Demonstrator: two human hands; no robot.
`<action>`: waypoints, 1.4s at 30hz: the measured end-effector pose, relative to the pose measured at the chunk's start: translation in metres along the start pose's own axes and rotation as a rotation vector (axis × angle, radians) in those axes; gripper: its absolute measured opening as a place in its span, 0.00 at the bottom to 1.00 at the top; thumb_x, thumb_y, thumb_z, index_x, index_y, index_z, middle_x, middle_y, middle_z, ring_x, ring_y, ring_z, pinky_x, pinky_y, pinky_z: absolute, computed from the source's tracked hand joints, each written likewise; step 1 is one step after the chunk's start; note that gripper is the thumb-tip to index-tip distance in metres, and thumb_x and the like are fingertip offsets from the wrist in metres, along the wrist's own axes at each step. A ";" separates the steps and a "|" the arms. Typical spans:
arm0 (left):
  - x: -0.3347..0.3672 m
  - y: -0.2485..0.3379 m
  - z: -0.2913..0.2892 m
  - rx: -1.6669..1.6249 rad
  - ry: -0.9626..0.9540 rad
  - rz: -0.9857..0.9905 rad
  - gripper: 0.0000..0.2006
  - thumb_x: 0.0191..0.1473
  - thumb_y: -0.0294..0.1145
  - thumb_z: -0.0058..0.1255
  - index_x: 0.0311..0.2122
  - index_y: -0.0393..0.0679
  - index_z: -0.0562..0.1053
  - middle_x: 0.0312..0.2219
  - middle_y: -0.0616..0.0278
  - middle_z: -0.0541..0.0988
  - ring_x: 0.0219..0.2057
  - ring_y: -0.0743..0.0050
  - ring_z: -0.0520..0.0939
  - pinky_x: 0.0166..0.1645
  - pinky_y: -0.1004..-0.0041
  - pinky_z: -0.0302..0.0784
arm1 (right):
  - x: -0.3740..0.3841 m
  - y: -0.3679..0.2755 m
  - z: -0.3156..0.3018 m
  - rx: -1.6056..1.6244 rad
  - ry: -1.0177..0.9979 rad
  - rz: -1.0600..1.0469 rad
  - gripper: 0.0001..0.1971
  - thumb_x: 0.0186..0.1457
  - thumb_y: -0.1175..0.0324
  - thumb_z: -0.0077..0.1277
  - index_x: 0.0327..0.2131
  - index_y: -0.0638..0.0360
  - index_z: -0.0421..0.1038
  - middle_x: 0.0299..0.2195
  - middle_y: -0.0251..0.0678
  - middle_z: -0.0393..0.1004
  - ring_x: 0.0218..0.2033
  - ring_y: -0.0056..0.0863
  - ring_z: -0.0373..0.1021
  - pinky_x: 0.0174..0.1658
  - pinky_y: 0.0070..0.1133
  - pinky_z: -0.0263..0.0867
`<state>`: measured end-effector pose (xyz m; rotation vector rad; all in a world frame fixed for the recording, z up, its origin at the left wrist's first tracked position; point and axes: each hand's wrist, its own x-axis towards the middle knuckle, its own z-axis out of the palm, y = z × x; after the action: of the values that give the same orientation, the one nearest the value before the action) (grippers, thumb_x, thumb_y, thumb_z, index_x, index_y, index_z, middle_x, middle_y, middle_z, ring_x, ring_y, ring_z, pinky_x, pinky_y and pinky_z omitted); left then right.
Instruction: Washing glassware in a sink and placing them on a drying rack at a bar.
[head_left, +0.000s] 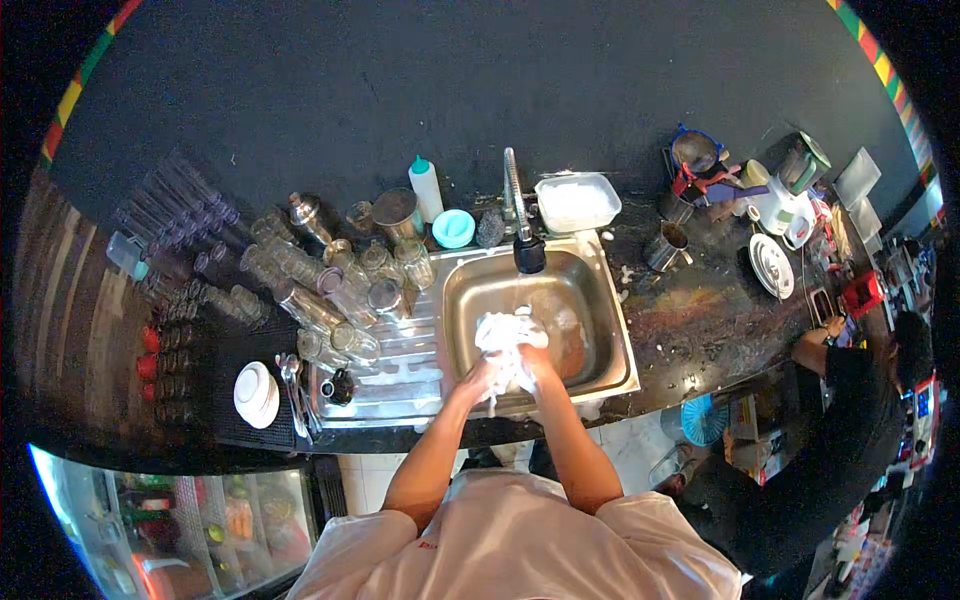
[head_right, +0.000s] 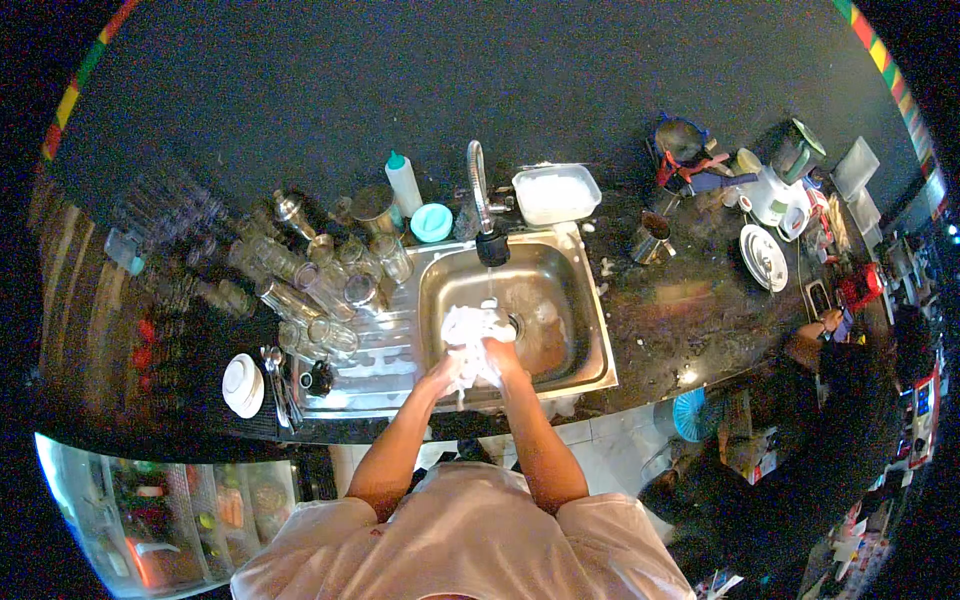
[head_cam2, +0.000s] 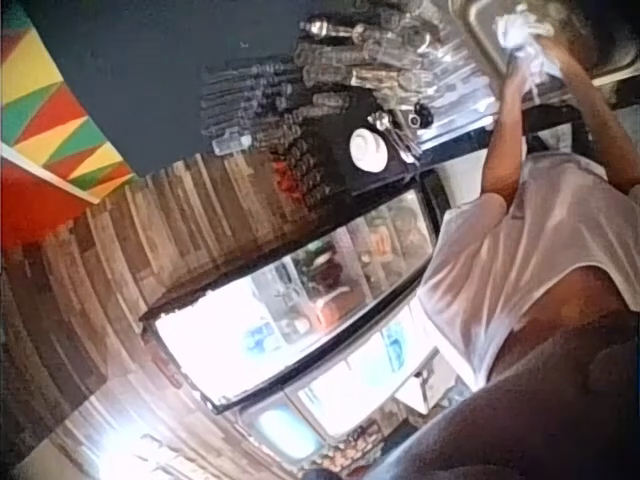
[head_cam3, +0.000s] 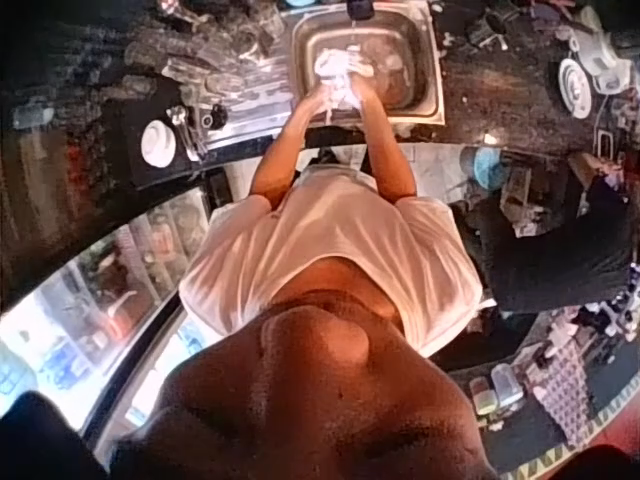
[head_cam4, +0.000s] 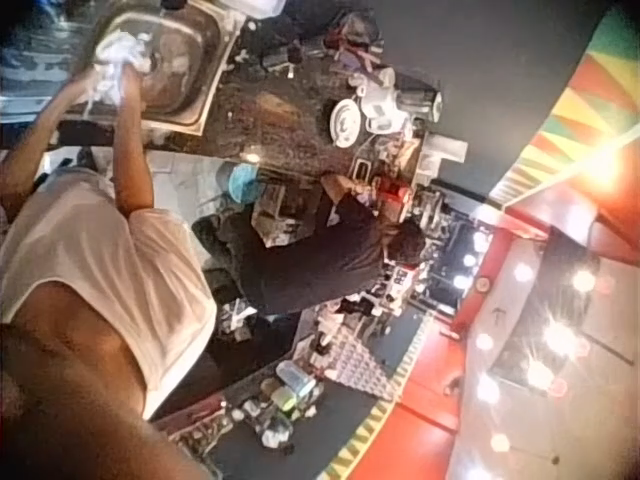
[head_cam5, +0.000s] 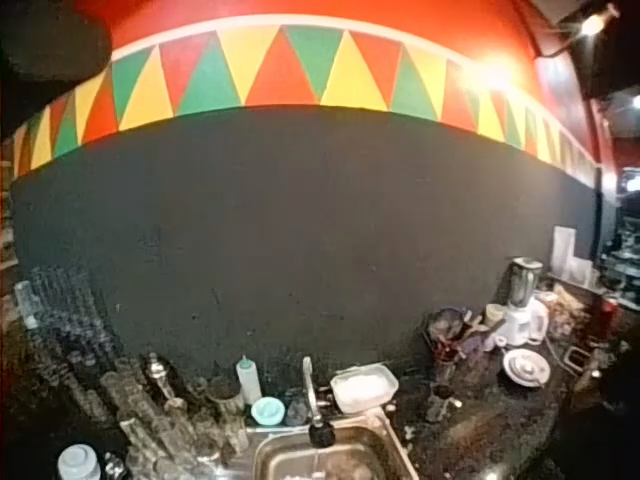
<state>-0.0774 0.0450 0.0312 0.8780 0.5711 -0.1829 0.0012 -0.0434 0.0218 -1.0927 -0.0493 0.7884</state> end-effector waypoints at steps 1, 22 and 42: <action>-0.002 0.004 0.005 -0.054 -0.078 -0.024 0.11 0.52 0.36 0.33 0.35 0.46 0.68 0.15 0.71 0.65 0.09 0.87 0.59 0.10 0.85 0.52 | 0.002 0.001 0.000 0.003 0.009 -0.005 0.14 0.43 0.75 0.43 0.38 0.62 0.65 0.30 0.35 0.70 0.27 0.27 0.68 0.31 0.21 0.66; 0.015 0.016 -0.010 -0.234 -0.091 0.070 0.15 0.48 0.40 0.46 0.40 0.44 0.66 0.32 0.61 0.72 0.31 0.68 0.75 0.28 0.69 0.75 | 0.005 -0.045 -0.014 -0.349 -0.540 0.136 0.15 0.46 0.72 0.40 0.40 0.64 0.65 0.34 0.34 0.70 0.35 0.23 0.67 0.38 0.20 0.64; 0.061 0.011 0.011 -0.290 0.456 0.632 0.09 0.49 0.38 0.43 0.32 0.44 0.69 0.26 0.63 0.72 0.26 0.72 0.74 0.27 0.73 0.74 | 0.001 -0.057 -0.053 -0.388 -0.460 0.270 0.15 0.48 0.70 0.40 0.41 0.62 0.64 0.32 0.31 0.69 0.30 0.19 0.66 0.31 0.18 0.63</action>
<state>-0.0183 0.0483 0.0107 0.7774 0.6909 0.6744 0.0546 -0.0963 0.0412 -1.2763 -0.4674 1.3010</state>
